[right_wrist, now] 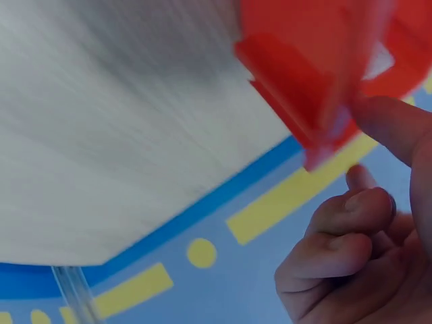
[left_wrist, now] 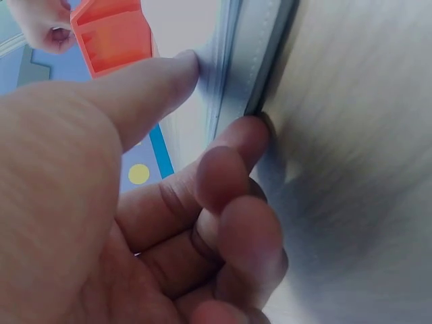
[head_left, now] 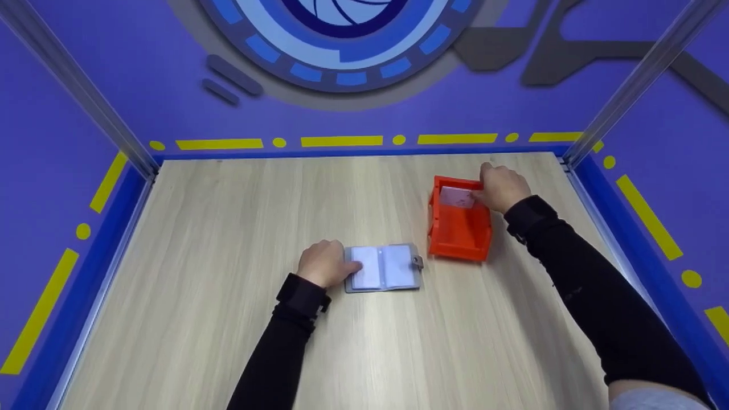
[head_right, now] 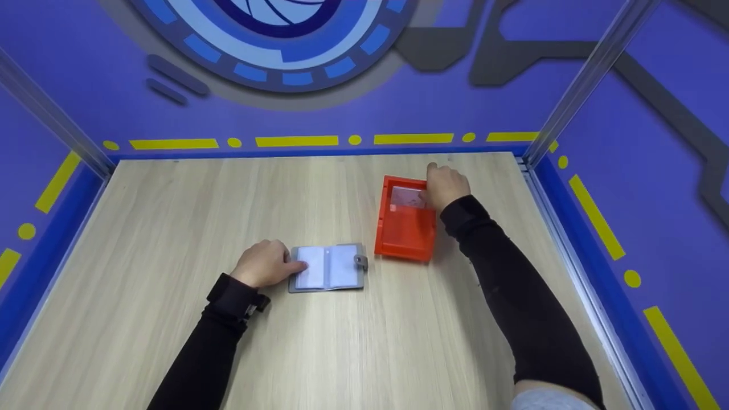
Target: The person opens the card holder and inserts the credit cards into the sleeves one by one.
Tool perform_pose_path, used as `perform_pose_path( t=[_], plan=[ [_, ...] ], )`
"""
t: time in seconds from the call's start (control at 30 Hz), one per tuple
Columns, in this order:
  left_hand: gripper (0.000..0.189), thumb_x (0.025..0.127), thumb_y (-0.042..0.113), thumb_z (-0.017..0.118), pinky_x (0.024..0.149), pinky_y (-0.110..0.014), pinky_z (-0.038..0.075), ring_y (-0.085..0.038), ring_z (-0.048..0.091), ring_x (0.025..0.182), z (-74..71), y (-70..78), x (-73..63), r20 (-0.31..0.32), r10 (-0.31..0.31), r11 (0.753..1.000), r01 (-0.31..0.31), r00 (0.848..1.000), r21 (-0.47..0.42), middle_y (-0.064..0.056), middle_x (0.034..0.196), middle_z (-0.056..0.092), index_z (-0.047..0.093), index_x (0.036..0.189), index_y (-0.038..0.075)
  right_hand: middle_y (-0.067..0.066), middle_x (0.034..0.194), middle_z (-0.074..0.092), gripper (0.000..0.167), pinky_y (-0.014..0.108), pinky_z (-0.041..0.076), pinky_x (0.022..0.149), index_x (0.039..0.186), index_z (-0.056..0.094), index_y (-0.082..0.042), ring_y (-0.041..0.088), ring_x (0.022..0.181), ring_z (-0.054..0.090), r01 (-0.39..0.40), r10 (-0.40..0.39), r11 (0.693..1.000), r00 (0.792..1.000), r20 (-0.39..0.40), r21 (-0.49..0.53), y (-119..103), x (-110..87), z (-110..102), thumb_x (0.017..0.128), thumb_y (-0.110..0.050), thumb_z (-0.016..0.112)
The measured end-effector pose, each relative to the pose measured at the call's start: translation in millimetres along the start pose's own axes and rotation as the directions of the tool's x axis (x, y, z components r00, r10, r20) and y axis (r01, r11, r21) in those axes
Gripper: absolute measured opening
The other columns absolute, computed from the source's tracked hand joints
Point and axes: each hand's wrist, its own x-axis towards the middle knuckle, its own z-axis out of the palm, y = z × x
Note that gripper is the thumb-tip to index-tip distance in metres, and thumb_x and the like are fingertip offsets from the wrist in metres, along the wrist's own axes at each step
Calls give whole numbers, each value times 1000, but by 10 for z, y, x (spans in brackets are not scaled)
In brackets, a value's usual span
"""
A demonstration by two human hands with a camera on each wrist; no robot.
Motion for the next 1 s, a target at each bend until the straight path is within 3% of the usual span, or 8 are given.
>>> perform_pose_path(
  t=[0.17,0.27,0.6,1.0],
  plan=[
    [59,96,47,82,57,-34,34,-17,44,59,-17,19,-1,2,0,1000,0,1000,-4,4,63,43,45,61,18,33,116,70,67,61,60,95,146,45,12,44,98,71,-79,79,997,996,49,4,41,77,102,103,-27,78],
    [59,96,47,82,58,-34,34,-17,44,60,-28,29,-6,4,-3,1000,3,1000,-12,4,63,43,45,61,18,34,121,69,72,61,60,99,153,39,12,43,100,69,-106,106,994,993,57,1,37,108,127,104,-25,77],
    [58,96,45,83,57,-33,33,-17,42,60,-29,24,-25,-25,25,1000,-25,999,2,4,63,43,46,60,18,27,105,72,30,55,60,85,118,62,5,39,88,67,-58,58,998,998,-17,-1,1,112,69,102,-17,75],
    [59,95,45,83,57,-34,34,-17,43,61,-19,5,-19,-16,8,1000,-8,1000,-9,4,64,44,43,60,18,28,109,78,19,63,59,88,114,78,4,46,96,73,86,-86,996,990,-112,-11,49,-33,-58,105,-7,66]
  ],
)
